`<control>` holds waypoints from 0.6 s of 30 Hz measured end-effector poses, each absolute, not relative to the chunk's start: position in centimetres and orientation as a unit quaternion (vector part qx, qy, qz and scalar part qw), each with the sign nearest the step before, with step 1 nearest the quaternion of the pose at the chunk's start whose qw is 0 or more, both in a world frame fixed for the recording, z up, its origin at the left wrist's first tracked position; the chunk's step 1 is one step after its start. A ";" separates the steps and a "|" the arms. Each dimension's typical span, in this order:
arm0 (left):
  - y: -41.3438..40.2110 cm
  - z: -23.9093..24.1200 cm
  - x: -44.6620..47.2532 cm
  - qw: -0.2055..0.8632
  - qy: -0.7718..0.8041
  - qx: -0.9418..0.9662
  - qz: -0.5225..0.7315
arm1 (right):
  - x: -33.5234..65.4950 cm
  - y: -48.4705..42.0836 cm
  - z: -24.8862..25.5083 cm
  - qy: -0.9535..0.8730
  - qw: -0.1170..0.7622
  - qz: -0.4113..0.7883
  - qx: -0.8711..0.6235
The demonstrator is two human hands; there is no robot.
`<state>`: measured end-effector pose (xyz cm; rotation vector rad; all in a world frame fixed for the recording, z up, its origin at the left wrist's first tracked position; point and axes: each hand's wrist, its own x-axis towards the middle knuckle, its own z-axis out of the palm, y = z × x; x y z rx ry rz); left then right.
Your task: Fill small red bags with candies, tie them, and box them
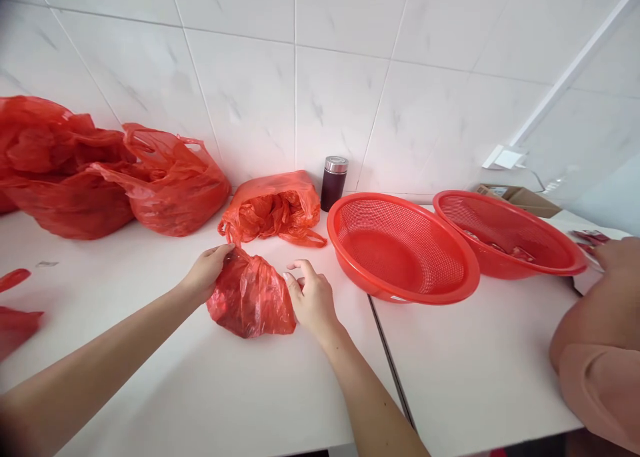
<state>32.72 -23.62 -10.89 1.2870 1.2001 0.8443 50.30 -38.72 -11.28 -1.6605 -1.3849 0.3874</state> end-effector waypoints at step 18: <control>-29.3 -7.2 33.7 0.145 0.311 0.873 0.346 | 50.4 -39.0 -8.7 -0.579 0.559 0.164 -0.571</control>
